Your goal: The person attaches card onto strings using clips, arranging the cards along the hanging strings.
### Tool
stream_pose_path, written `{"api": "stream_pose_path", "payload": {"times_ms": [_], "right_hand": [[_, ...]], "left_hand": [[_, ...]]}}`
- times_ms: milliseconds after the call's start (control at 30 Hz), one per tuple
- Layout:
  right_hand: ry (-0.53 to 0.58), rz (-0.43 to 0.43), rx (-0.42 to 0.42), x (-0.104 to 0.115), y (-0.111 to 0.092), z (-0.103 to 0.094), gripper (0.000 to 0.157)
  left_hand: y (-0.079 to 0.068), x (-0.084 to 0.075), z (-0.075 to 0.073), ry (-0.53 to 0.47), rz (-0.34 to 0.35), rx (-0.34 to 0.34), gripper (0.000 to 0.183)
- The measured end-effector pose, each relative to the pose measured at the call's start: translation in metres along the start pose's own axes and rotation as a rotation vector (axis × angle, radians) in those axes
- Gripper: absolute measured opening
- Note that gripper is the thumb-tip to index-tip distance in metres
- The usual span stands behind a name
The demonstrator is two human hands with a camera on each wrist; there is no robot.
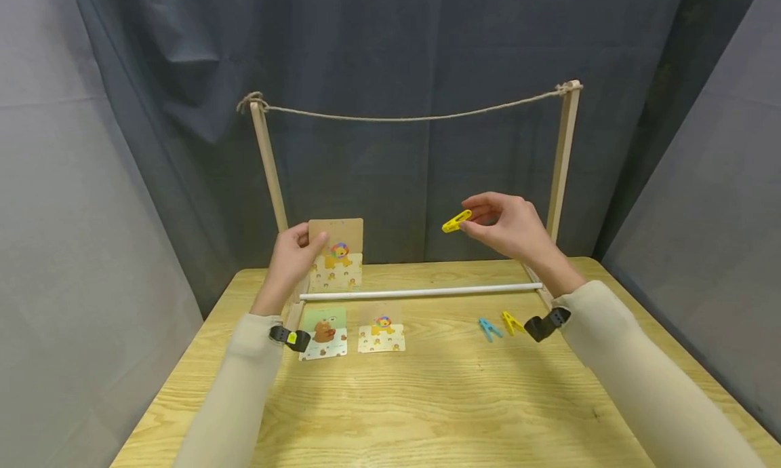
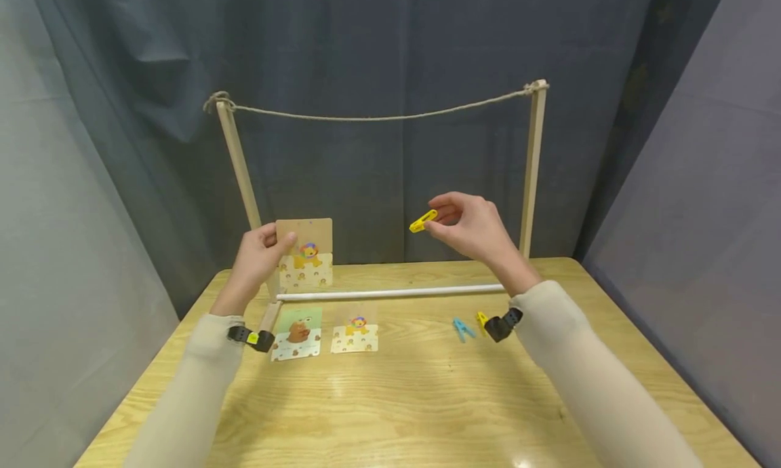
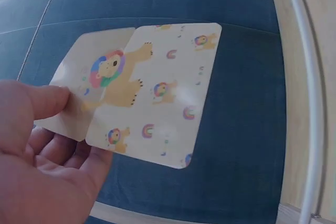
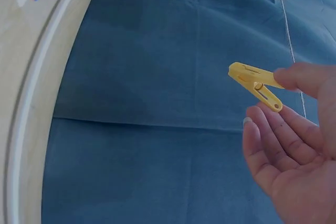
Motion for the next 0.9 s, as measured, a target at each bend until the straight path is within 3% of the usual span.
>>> {"api": "stream_pose_path", "payload": {"times_ms": [267,533,900], "right_hand": [[0.016,-0.002,-0.006,0.029,0.027,-0.009,0.038],[-0.008,-0.061,0.014,0.078,0.052,-0.021,0.035],[-0.038,-0.147,-0.014,0.146,0.087,-0.031,0.038]], "left_hand": [[0.031,-0.005,-0.01,0.032,-0.02,-0.085,0.026],[0.057,-0.018,-0.024,-0.048,-0.064,-0.196,0.028],[0.089,-0.033,-0.026,-0.039,-0.034,-0.224,0.029]]}}
Point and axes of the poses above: each hand's wrist, its own y-axis towards the middle knuckle, its own z-axis out of the palm, x = y × z, the point moved 9 cm from there along y, towards the middle knuckle, and after that the axes turned 11 degrees about z, right-handed, at the moved point
